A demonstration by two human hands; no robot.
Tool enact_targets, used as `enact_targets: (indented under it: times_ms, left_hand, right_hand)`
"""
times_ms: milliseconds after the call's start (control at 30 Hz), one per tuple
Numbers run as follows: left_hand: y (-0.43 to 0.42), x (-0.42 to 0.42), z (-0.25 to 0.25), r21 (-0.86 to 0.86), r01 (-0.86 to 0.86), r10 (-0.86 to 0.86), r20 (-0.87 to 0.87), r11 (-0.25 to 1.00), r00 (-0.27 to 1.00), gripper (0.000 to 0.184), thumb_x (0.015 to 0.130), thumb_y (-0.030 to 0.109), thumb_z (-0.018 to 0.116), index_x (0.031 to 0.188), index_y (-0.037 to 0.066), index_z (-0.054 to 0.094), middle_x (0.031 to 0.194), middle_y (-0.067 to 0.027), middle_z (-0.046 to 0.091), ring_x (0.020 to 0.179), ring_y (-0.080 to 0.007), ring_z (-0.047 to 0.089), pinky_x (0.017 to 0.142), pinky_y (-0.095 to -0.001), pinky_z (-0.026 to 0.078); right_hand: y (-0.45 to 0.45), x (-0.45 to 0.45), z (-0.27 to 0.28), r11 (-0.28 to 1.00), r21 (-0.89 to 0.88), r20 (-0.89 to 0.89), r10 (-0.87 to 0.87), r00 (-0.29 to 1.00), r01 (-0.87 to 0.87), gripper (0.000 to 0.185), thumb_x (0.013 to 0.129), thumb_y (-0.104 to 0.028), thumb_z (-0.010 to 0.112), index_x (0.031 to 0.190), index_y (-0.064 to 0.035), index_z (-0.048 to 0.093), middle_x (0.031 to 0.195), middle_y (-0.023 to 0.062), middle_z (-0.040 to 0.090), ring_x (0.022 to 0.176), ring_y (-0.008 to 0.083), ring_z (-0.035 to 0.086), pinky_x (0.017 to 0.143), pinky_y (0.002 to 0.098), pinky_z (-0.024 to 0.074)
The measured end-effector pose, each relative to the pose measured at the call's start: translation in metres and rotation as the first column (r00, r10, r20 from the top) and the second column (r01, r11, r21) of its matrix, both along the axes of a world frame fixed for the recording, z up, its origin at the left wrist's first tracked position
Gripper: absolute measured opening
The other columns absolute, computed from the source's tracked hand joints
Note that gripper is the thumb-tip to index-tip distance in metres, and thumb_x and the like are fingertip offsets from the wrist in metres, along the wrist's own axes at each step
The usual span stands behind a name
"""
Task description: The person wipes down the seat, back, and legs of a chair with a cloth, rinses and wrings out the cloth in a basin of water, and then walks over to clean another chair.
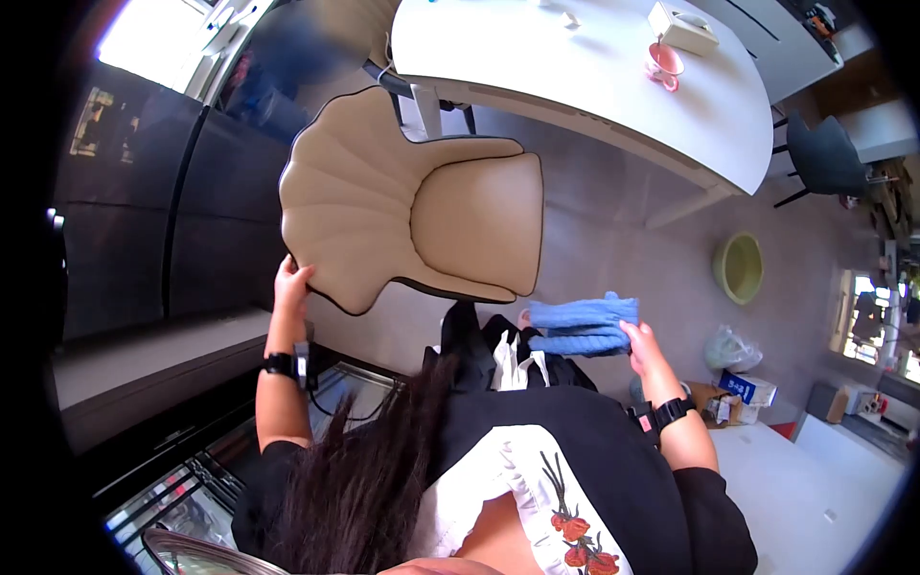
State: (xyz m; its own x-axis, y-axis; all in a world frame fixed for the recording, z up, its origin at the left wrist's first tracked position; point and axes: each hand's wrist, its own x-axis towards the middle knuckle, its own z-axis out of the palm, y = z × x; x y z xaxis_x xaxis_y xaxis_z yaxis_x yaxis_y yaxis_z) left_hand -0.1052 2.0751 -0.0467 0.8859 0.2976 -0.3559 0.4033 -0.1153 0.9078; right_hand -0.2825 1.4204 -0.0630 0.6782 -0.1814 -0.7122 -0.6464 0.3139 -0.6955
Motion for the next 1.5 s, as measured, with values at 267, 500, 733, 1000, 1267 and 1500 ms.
enact_targets:
  times_ms: [267,500,733,1000,1267,1500]
  left_hand:
    - [0.036,0.033,-0.003,0.247,0.064,-0.041,-0.099,0.967,0.994,0.044,0.08,0.008,0.06,0.123,0.004,0.051,0.097,-0.0022,0.061,0.076,-0.0099,0.057,0.06,-0.0216,0.044]
    - [0.032,0.033,-0.008,0.543,0.152,-0.072,-0.167,0.826,0.983,0.071,0.077,0.018,0.065,0.14,0.008,0.034,0.118,-0.0233,0.06,0.11,-0.0355,0.058,0.092,-0.0399,0.046]
    - [0.019,0.032,0.005,0.657,0.201,-0.074,-0.216,0.727,0.974,0.074,0.079,0.021,0.064,0.142,0.006,0.029,0.113,-0.0264,0.06,0.108,-0.0395,0.057,0.091,-0.0438,0.046]
    - [0.021,0.031,0.019,0.625,0.424,-0.278,-0.323,0.656,0.905,0.085,0.08,0.031,0.064,0.142,-0.001,0.017,0.102,-0.0287,0.062,0.095,-0.0426,0.061,0.082,-0.0469,0.049]
    - [0.027,0.035,0.035,0.517,0.486,-0.401,-0.275,0.705,0.874,0.082,0.079,0.033,0.067,0.139,0.002,0.021,0.096,-0.0281,0.064,0.089,-0.0433,0.062,0.077,-0.0477,0.051]
    - [0.067,0.034,0.034,0.2,0.639,-0.632,-0.104,0.743,0.768,0.087,0.066,0.021,0.085,0.135,0.002,0.036,0.107,-0.0182,0.064,0.096,-0.0255,0.066,0.078,-0.0353,0.054]
  right_hand:
    - [-0.021,0.002,-0.006,0.997,-0.066,-0.011,-0.039,0.999,0.038,0.032,0.087,-0.014,0.06,0.115,-0.0002,0.056,0.109,0.0084,0.063,0.102,0.0196,0.059,0.089,0.0338,0.0461]
    - [0.04,0.078,0.004,0.993,0.098,0.128,-0.075,0.989,0.063,0.033,0.09,-0.023,0.061,0.115,-0.0018,0.056,0.104,0.0084,0.063,0.093,0.021,0.063,0.083,0.0359,0.0507]
    - [0.216,0.206,0.002,0.935,0.108,0.334,0.287,0.898,-0.339,0.037,0.093,-0.027,0.056,0.12,-0.0017,0.055,0.103,0.0046,0.06,0.091,0.0159,0.058,0.083,0.0317,0.0462]
    - [0.446,0.367,-0.01,0.925,-0.031,0.667,0.301,0.682,-0.378,0.052,0.095,-0.027,0.054,0.137,-0.0017,0.036,0.132,0.0118,0.041,0.114,0.0196,0.048,0.098,0.032,0.0375]
    - [0.551,0.369,-0.009,0.678,-0.606,0.597,0.733,0.326,-0.415,0.057,0.092,-0.026,0.052,0.143,-0.0105,0.031,0.155,0.0197,0.005,0.14,0.0467,0.0,0.114,0.0504,0.0028]
    - [0.526,0.267,0.007,0.315,-0.848,0.437,0.871,-0.224,-0.426,0.054,0.088,-0.022,0.055,0.14,-0.0206,0.042,0.154,0.0178,0.015,0.141,0.0428,0.01,0.114,0.0545,0.0074]
